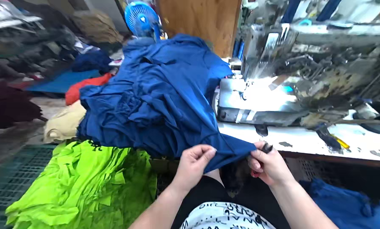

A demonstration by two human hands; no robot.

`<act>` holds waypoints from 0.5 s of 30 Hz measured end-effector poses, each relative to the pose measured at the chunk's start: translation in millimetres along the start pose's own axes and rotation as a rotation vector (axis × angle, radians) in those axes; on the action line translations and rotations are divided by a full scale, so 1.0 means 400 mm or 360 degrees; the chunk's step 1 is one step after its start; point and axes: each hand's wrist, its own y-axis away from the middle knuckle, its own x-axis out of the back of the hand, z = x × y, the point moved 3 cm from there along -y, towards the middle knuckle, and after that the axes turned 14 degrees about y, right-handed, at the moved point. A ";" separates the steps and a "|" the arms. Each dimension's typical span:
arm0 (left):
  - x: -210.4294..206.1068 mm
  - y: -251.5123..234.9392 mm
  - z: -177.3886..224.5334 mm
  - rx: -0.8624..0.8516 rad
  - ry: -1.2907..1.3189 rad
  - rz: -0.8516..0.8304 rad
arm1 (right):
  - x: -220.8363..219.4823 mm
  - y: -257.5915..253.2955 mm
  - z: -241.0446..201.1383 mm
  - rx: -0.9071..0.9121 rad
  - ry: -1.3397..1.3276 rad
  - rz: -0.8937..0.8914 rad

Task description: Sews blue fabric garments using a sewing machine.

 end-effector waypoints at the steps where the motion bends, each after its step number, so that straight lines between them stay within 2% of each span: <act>1: 0.002 -0.006 0.002 0.0125 0.0211 0.0119 | -0.007 -0.004 -0.009 -0.0051 -0.0118 -0.0145; 4: 0.013 -0.015 0.020 0.0318 0.0758 0.0414 | -0.025 -0.017 -0.019 -0.0190 -0.0319 -0.0426; 5: 0.018 -0.011 0.026 0.0304 0.0830 0.0434 | -0.029 -0.016 -0.022 -0.0204 -0.0320 -0.0446; 7: 0.029 0.003 0.035 0.0212 0.0857 0.0314 | -0.037 -0.008 -0.034 -0.0146 -0.0228 -0.0453; 11: 0.047 0.021 0.052 0.0037 0.0593 -0.0092 | -0.073 0.020 -0.097 -0.0076 0.0078 -0.0165; 15: 0.054 0.034 0.079 -0.0171 0.0088 0.0006 | -0.072 0.038 -0.104 0.0363 0.0414 -0.0299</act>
